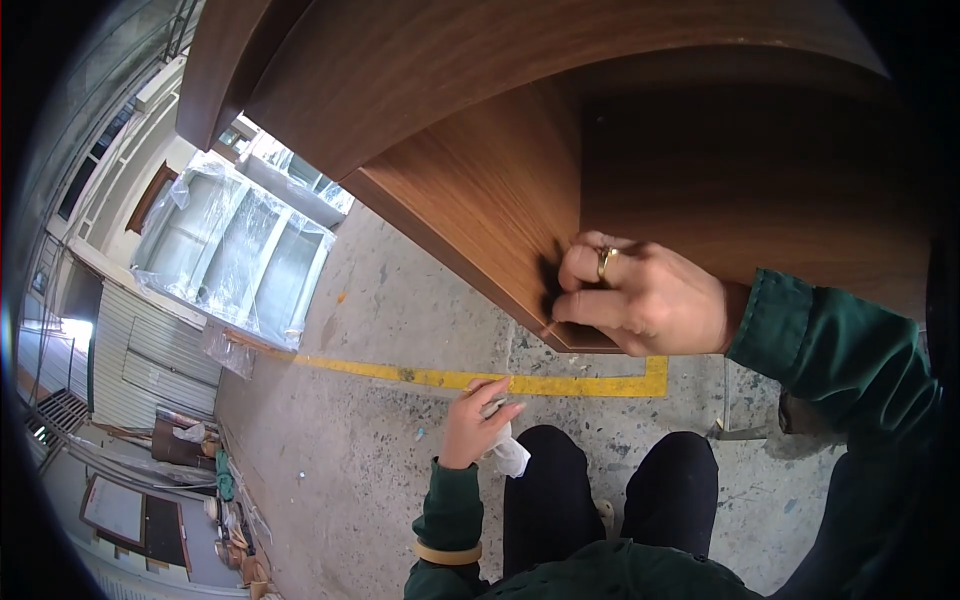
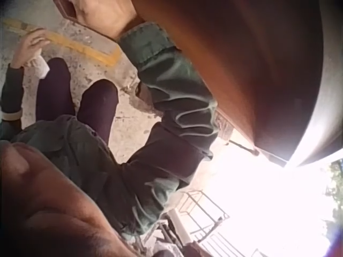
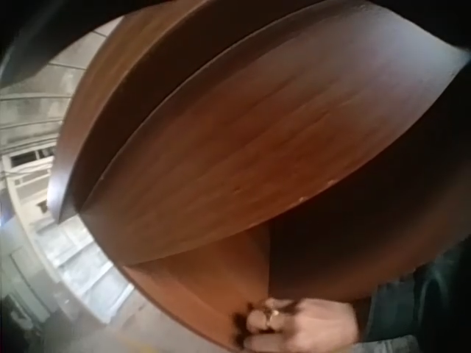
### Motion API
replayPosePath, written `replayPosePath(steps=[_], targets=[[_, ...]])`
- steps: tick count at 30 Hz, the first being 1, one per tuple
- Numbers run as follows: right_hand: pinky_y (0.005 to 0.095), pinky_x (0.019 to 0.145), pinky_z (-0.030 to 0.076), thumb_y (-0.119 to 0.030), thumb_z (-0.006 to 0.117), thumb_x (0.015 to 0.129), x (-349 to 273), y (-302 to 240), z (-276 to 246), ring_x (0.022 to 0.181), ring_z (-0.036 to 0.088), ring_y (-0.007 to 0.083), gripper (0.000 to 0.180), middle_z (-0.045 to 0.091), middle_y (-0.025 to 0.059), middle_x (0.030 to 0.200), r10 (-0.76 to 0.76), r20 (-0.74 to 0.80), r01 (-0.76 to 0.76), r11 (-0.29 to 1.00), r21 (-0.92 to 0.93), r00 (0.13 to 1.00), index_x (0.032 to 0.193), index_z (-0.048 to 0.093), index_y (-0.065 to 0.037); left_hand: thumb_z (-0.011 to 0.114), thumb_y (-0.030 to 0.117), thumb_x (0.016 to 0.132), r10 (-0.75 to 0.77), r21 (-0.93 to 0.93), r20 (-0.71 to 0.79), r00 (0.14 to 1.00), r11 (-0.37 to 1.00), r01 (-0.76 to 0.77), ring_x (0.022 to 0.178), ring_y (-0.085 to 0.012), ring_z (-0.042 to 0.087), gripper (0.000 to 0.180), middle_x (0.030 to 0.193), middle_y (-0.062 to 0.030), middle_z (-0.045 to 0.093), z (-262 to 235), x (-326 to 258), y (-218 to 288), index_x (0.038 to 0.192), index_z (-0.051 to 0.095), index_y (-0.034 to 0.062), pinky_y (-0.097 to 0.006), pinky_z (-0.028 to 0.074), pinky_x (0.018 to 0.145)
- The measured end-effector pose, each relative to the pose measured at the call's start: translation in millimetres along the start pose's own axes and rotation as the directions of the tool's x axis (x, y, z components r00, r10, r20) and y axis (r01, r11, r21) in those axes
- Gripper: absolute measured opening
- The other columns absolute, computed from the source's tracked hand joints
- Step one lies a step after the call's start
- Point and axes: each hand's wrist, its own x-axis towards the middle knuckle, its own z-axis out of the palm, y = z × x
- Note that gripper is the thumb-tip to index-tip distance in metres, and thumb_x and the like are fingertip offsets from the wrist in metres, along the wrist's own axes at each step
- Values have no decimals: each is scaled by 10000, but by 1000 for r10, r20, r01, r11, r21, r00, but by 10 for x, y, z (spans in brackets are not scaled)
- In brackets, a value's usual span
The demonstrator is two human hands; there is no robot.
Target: Applying touch-up material to the seams and edges of a wooden cabinet and wiping off the excess with a cloth.
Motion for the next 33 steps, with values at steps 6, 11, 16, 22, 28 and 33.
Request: replayPosePath(steps=[6,11,16,22,28,33], targets=[[361,743,562,-60,765,694,-61,-7,26,829,604,272,216,537,77,874,-17,24,18,999,-42,1000,890,674,-56,772,57,750,-27,-24,19,999,999,28,899,-214,640,388,999,-121,651,30,30,26,1110,650,-20,-291,498,799],[398,826,534,-104,781,716,-34,-3,16,802,609,267,190,550,81,860,42,12,-42,999,3,999,869,677,-64,769,57,751,-22,-16,13,1000,1000,22,900,-213,640,388,1003,-120,648,3,24,4,1112,649,-20,-292,499,802],[386,792,511,-177,694,810,-66,29,53,693,593,236,146,559,79,834,-16,-21,15,999,-35,1000,784,625,-52,769,62,752,-30,-9,17,999,1000,30,902,-217,640,390,1001,-124,647,-2,35,13,1113,647,-24,-293,498,805],[399,824,515,-128,784,705,-90,15,62,816,604,255,173,565,60,856,31,-12,-31,999,-30,999,821,667,-75,770,63,752,-47,-38,18,999,998,47,909,-205,638,395,1000,-120,649,-8,34,28,1116,647,-25,-291,493,811],[372,740,496,-109,753,735,-58,33,-24,805,558,252,127,575,62,861,10,8,-10,1000,5,1000,814,665,-62,794,113,747,-31,-4,10,999,1000,31,871,-238,656,411,1009,-127,647,-5,31,31,1106,647,-22,-306,516,774],[340,704,487,-57,743,733,-18,13,-47,796,545,242,113,575,63,844,32,-66,-32,999,3,997,825,676,-55,795,122,745,-9,22,6,1000,1000,9,868,-245,658,408,996,-131,651,-7,29,6,1099,651,-21,-307,514,769]])
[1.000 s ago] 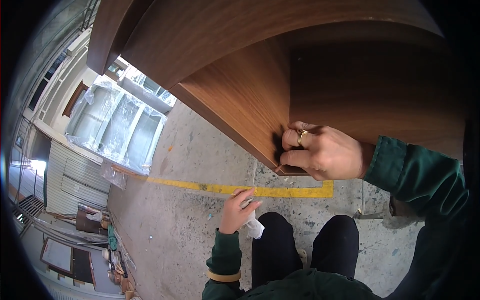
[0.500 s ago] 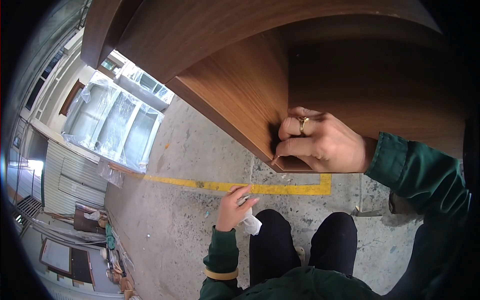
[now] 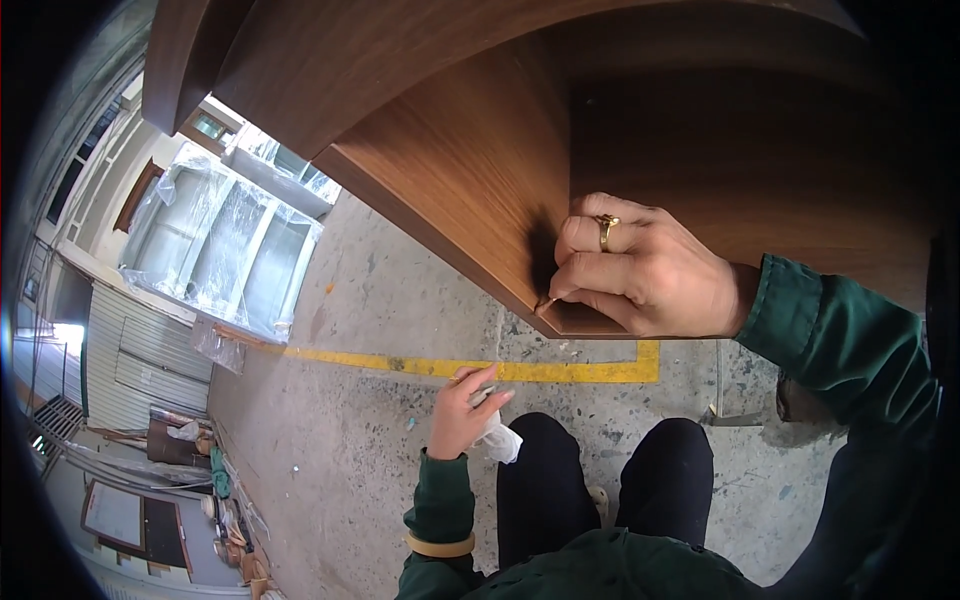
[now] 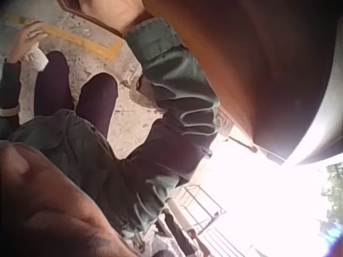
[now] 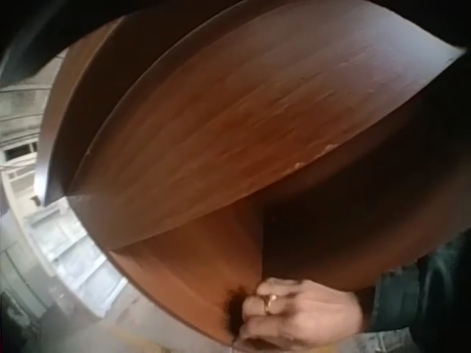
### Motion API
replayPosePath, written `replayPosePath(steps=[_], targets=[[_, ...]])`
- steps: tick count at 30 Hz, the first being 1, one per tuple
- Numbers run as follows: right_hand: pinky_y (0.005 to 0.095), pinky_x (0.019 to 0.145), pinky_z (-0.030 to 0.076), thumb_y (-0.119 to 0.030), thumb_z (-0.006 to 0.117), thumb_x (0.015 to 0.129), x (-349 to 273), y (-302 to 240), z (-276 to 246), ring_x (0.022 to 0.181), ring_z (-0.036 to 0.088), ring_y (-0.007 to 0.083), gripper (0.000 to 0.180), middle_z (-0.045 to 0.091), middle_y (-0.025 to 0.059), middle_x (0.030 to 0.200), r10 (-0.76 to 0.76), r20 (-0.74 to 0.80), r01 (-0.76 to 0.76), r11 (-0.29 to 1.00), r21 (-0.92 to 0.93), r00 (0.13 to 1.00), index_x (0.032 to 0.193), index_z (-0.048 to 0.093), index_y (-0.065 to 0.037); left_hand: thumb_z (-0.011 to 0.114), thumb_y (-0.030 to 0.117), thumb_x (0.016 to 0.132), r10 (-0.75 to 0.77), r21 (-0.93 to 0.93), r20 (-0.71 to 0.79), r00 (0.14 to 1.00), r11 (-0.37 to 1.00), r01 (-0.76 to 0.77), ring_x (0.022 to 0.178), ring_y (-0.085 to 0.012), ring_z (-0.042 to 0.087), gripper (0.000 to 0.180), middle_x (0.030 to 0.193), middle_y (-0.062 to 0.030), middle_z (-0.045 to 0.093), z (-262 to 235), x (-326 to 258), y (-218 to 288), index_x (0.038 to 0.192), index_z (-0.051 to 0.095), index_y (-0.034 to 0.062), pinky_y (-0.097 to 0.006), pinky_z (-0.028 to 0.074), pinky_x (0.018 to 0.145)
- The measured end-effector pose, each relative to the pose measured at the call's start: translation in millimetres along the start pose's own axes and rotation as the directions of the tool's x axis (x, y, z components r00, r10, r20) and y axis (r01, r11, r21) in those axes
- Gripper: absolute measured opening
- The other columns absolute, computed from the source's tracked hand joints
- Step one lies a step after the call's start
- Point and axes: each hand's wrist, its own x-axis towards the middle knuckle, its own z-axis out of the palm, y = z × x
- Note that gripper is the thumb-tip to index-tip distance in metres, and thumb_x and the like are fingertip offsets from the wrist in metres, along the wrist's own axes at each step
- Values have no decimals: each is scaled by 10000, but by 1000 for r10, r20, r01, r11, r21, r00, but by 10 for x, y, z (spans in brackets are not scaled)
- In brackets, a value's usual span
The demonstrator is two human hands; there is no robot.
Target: Applying touch-up material to the seams and edges of a wooden cabinet and wiping off the excess with a cloth.
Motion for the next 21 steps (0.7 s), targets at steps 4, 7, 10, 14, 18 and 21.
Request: replayPosePath(steps=[4,7,10,14,18,21], targets=[[340,699,487,-53,742,732,-11,11,16,792,539,241,112,572,58,841,-9,0,9,1000,-23,1000,825,679,-57,796,132,745,21,19,-7,1000,1000,-21,865,-248,659,408,994,-132,652,2,-7,4,1096,653,-20,-306,511,769],[345,697,488,-59,741,733,-37,11,22,794,534,240,112,567,57,842,3,51,-2,1000,-13,999,829,683,-60,798,132,744,9,8,-11,1000,1000,-9,865,-247,659,408,992,-132,652,-1,-10,21,1094,655,-19,-306,510,769],[346,692,489,-56,749,721,-42,28,47,799,533,242,127,562,57,844,-46,54,47,999,-21,997,831,686,-61,800,129,741,6,6,-18,1000,1000,-6,864,-245,659,410,986,-129,651,1,-17,-3,1095,656,-19,-307,510,767],[326,725,504,-122,721,731,-4,-22,-28,770,538,221,111,567,64,814,-44,-14,44,998,-43,999,747,641,-48,800,125,740,2,-13,-11,1000,1000,-2,863,-244,658,411,980,-126,649,30,-3,5,1099,656,-16,-308,511,765],[333,731,507,-117,714,734,-44,29,88,794,539,219,104,564,65,815,-63,-19,62,997,-45,998,739,639,-46,801,123,737,-21,9,-14,1000,1000,21,867,-244,659,413,981,-124,650,-6,-41,-25,1101,658,-9,-308,511,763],[336,722,508,-114,705,733,-65,39,132,795,537,223,96,562,68,818,-73,51,75,996,-41,996,738,639,-44,801,123,736,-26,7,-15,1000,1000,26,873,-244,658,413,983,-124,650,-10,-49,-38,1101,658,-8,-307,511,766]])
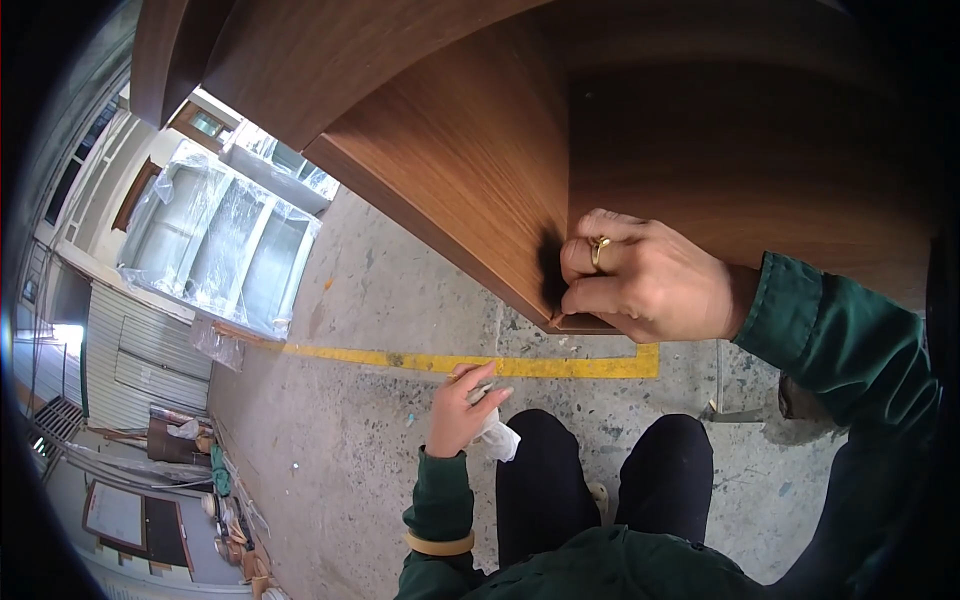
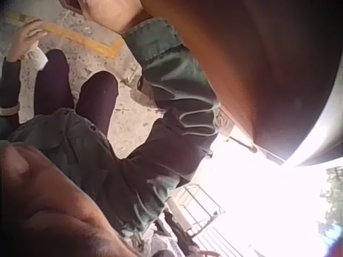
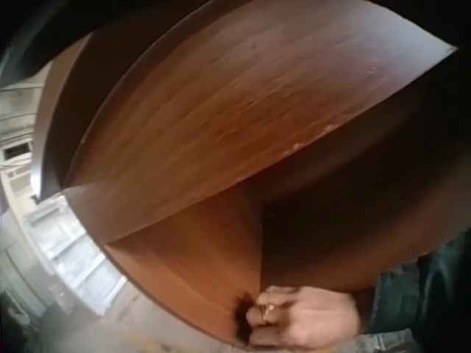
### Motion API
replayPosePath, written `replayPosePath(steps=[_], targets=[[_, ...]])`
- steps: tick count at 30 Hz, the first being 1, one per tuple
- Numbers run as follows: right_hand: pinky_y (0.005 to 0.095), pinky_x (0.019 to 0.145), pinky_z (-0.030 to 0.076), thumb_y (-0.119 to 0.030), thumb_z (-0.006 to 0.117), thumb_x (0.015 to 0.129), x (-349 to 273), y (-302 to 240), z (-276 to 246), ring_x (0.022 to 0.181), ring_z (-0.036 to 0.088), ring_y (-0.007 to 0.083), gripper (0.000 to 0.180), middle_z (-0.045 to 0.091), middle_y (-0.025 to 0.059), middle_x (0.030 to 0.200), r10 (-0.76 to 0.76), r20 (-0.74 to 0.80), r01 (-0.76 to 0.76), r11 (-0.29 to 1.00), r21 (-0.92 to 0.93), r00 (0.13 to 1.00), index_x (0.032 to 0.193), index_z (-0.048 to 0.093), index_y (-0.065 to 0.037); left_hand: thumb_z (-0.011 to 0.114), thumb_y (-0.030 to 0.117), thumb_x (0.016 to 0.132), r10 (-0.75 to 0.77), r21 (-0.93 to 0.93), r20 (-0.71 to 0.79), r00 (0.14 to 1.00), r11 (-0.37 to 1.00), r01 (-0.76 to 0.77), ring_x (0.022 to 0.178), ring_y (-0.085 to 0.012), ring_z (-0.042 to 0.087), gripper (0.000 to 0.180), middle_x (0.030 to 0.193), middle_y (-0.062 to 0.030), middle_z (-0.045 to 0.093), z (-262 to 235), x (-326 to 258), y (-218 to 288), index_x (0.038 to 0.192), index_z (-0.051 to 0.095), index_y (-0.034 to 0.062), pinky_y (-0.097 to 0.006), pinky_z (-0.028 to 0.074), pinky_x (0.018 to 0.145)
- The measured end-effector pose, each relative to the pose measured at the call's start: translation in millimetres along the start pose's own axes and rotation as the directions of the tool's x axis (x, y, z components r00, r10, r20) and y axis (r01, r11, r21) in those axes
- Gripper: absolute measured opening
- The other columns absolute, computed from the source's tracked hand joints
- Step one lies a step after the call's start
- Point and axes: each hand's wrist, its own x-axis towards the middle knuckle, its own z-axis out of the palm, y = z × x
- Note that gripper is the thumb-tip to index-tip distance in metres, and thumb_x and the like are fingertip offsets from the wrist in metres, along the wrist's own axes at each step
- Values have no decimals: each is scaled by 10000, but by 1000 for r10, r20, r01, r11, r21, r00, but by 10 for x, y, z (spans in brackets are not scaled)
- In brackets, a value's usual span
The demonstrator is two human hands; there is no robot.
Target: Applying touch-up material to the seams and edges of a wooden cabinet and wiping off the excess with a cloth.
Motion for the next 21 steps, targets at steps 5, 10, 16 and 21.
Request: replayPosePath(steps=[5,10,16,21], targets=[[344,729,513,-92,733,704,12,-51,-116,818,546,238,106,573,70,823,20,13,-20,999,25,1000,778,670,-48,800,119,737,26,8,4,1000,1000,-26,882,-248,658,414,988,-124,651,13,24,32,1104,656,-7,-306,510,773],[347,721,513,-57,762,675,-24,-32,-75,832,552,248,139,585,73,829,42,4,-42,999,-20,999,797,695,-51,802,115,734,18,-6,11,1000,1000,-18,880,-248,659,416,999,-126,653,13,40,28,1106,657,-4,-305,511,778],[358,693,514,-88,692,715,-87,-33,-125,793,532,240,83,557,80,808,18,43,-18,1000,-3,999,745,640,-31,802,112,733,28,-26,27,999,999,-27,882,-243,662,416,993,-131,655,75,97,44,1104,657,-8,-306,514,777],[343,694,501,-30,753,695,31,18,-9,800,538,241,129,568,71,813,48,-22,-46,996,75,999,808,693,-44,801,110,735,-8,-1,-1,1000,1000,8,880,-242,665,414,997,-131,656,-36,-2,-9,1104,656,-9,-305,515,783]])
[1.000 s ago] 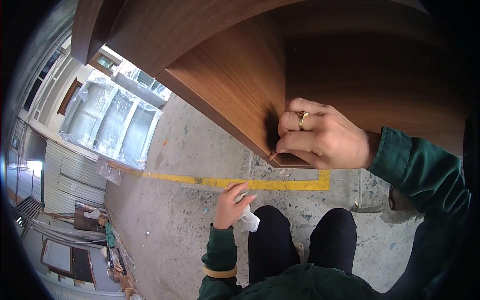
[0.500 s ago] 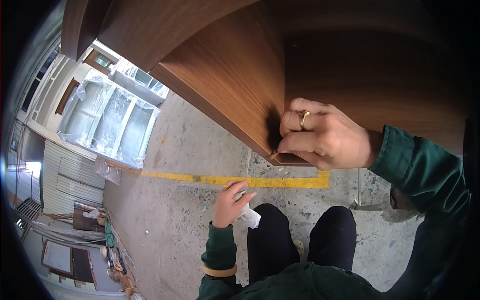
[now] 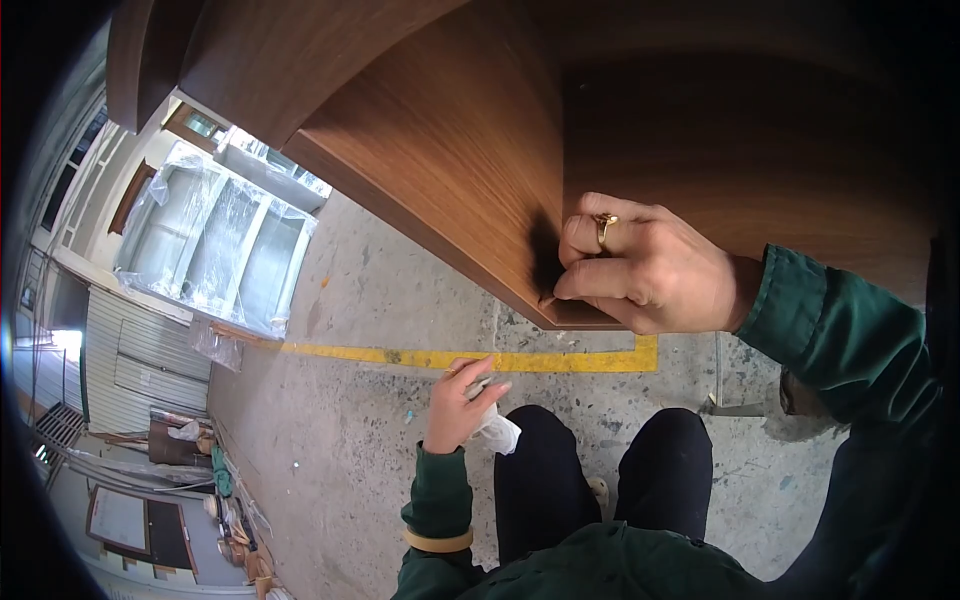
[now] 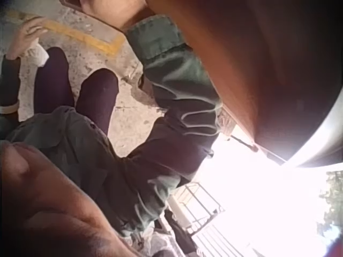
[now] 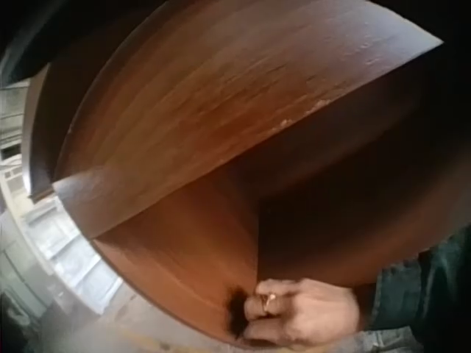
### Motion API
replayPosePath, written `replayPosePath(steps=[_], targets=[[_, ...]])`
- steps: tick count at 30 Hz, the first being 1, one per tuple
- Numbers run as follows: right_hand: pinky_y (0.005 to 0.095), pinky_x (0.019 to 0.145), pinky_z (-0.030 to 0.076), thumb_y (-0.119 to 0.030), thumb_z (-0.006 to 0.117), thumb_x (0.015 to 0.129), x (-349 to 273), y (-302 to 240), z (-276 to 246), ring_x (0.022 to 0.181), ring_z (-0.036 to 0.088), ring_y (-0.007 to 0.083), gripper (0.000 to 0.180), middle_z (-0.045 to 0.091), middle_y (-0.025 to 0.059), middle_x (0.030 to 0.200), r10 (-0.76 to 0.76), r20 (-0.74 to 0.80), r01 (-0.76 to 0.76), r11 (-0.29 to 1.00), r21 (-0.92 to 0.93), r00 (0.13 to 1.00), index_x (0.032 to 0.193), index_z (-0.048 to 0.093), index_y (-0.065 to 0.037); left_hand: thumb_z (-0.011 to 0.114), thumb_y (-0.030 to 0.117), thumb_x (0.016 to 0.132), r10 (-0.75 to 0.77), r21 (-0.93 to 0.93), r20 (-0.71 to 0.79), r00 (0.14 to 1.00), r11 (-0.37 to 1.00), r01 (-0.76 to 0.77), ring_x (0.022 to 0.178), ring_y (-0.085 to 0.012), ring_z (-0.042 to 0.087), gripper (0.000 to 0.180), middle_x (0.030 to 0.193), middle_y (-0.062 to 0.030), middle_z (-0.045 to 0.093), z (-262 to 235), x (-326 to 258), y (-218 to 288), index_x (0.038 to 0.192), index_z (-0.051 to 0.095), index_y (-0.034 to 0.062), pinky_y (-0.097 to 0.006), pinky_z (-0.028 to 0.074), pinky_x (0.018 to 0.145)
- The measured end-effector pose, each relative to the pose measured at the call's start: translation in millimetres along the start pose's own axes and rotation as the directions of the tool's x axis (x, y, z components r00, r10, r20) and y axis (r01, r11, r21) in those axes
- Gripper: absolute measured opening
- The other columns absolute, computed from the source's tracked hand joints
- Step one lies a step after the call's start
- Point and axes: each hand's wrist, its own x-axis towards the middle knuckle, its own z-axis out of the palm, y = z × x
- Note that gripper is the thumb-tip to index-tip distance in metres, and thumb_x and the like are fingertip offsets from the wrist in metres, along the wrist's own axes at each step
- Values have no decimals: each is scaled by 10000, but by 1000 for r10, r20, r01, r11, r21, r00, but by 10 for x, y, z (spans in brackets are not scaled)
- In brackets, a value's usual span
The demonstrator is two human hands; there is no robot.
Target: Applying touch-up material to the seams and edges of a wooden cabinet and wiping off the excess with a cloth.
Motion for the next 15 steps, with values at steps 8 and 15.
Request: replayPosePath(steps=[8,15], targets=[[347,692,499,-34,750,697,-29,-45,-124,810,533,254,128,563,69,818,-40,19,40,999,19,999,808,688,-50,799,106,738,20,-42,19,1000,999,-19,873,-233,665,413,1002,-126,650,66,80,62,1106,653,-12,-301,517,785],[350,700,507,-27,745,682,-80,-31,-68,831,539,256,139,575,73,827,-51,120,56,997,-44,992,808,689,-45,794,96,740,36,-27,15,999,999,-35,870,-227,663,411,1002,-123,648,68,87,103,1110,651,-14,-297,517,780]])
